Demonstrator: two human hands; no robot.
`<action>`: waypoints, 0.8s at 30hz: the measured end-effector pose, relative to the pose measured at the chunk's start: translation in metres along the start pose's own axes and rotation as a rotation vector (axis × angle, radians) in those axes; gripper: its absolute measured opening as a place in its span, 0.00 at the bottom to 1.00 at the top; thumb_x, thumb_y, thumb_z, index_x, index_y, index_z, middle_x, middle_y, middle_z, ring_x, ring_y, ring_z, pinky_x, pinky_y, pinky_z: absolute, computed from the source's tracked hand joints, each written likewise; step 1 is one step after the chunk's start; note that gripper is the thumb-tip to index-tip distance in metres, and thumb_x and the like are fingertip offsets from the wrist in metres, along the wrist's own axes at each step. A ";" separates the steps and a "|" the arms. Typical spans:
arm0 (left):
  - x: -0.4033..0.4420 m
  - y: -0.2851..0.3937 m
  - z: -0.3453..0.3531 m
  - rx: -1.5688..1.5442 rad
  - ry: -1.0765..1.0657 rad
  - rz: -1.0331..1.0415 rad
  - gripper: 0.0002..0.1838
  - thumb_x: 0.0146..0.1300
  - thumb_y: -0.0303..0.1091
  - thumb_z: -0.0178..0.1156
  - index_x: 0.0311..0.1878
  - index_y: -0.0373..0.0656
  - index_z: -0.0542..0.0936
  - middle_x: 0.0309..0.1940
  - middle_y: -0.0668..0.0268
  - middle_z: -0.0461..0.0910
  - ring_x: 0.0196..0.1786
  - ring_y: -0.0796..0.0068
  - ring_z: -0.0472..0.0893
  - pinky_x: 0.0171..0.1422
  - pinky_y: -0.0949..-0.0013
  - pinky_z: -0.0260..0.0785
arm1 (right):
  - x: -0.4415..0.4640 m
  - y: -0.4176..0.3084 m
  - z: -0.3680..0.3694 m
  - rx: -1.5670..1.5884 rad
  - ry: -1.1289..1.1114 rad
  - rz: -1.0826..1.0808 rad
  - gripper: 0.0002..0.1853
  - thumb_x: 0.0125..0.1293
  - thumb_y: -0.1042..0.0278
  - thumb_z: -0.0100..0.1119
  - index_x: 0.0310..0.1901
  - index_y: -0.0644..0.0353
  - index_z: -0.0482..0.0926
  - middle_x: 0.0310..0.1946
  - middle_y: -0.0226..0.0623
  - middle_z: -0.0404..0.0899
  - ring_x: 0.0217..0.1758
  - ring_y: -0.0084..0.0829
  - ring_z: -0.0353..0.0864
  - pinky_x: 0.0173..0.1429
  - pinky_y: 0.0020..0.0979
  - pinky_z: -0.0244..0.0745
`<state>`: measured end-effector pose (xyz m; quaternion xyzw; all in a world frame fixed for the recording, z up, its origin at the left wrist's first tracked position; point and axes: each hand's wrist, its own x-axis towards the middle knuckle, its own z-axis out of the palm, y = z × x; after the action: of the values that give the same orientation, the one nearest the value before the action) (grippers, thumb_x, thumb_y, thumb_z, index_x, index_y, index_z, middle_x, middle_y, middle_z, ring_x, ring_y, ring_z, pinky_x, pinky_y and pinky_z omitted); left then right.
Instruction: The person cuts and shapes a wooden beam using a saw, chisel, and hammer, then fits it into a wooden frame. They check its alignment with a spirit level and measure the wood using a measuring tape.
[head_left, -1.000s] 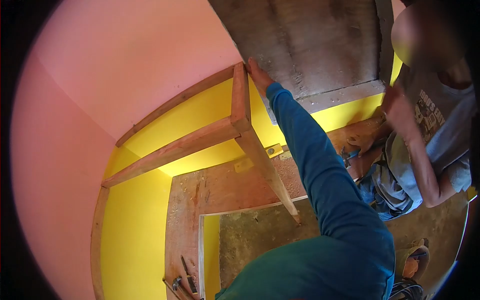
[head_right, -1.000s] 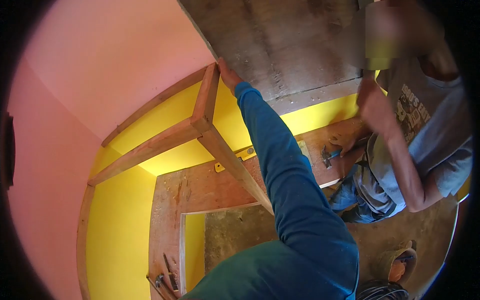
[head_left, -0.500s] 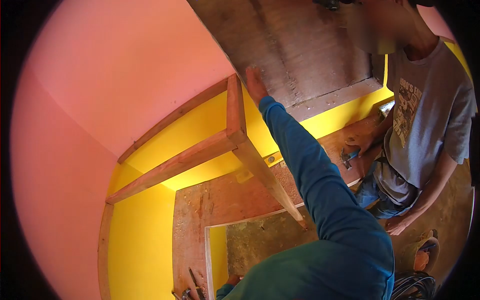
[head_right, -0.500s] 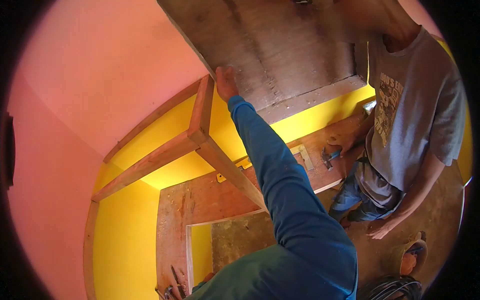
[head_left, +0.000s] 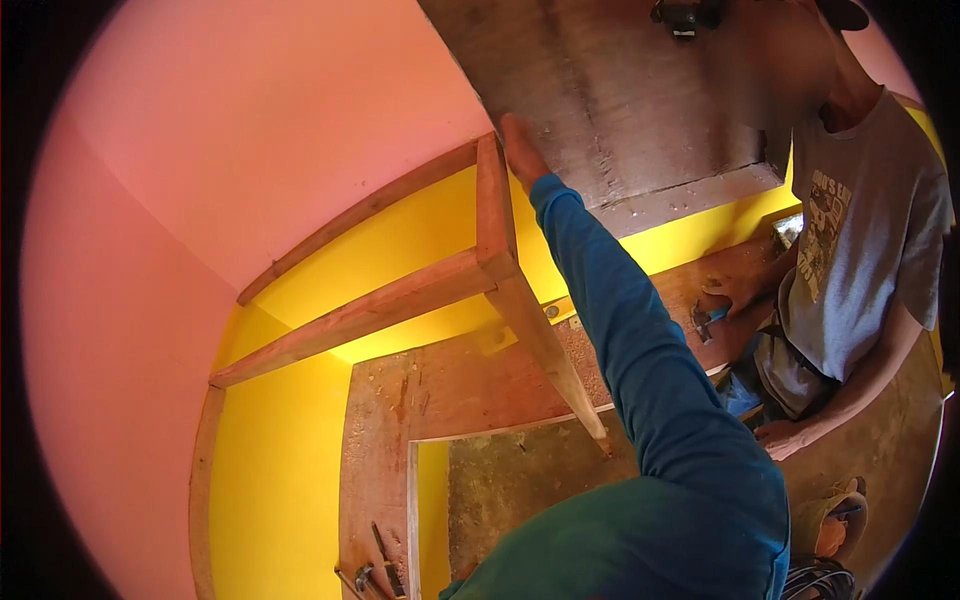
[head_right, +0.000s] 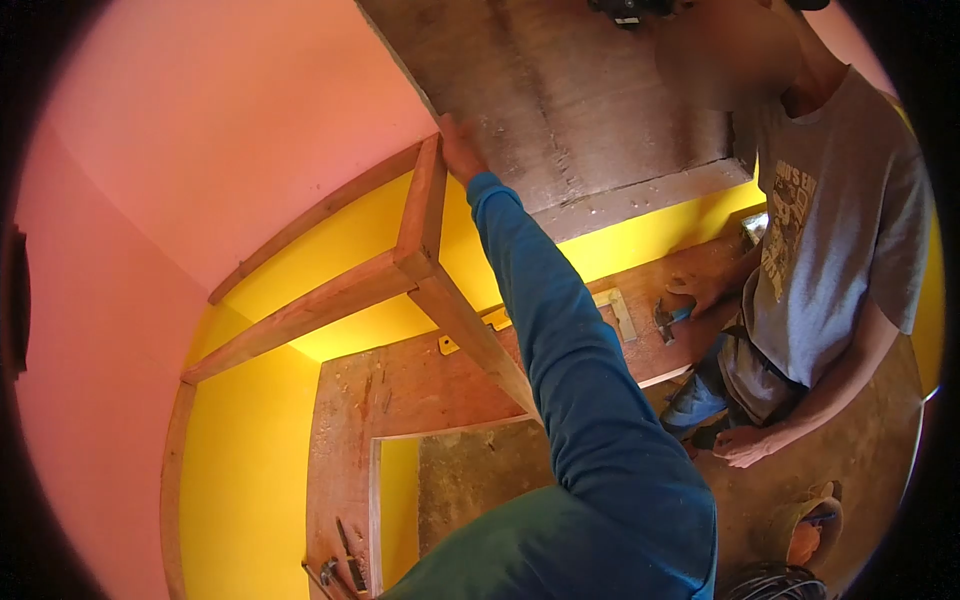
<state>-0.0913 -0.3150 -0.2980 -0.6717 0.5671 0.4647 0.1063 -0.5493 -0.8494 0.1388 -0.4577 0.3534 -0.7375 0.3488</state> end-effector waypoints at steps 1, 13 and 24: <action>0.000 -0.001 0.001 0.000 -0.003 0.001 0.13 0.59 0.45 0.53 0.37 0.52 0.84 0.32 0.51 0.81 0.35 0.51 0.81 0.40 0.54 0.70 | -0.003 -0.004 0.000 0.037 -0.092 0.021 0.42 0.68 0.35 0.35 0.66 0.72 0.58 0.68 0.55 0.59 0.73 0.45 0.56 0.74 0.33 0.47; 0.012 -0.015 0.008 0.031 -0.029 0.015 0.13 0.59 0.45 0.53 0.37 0.52 0.84 0.31 0.51 0.81 0.34 0.52 0.81 0.40 0.54 0.70 | -0.005 0.004 0.002 0.146 -0.277 0.071 0.41 0.70 0.34 0.34 0.69 0.64 0.57 0.70 0.45 0.58 0.71 0.33 0.57 0.73 0.30 0.49; 0.028 -0.006 -0.004 0.093 -0.049 0.055 0.13 0.59 0.44 0.53 0.37 0.52 0.84 0.30 0.51 0.81 0.33 0.52 0.81 0.39 0.53 0.70 | -0.044 -0.023 -0.012 0.095 -0.375 -0.065 0.34 0.73 0.43 0.35 0.70 0.63 0.51 0.68 0.45 0.57 0.70 0.34 0.57 0.72 0.32 0.51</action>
<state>-0.0862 -0.3343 -0.3191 -0.6384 0.6037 0.4570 0.1385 -0.5496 -0.7983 0.1353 -0.5811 0.2321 -0.6661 0.4059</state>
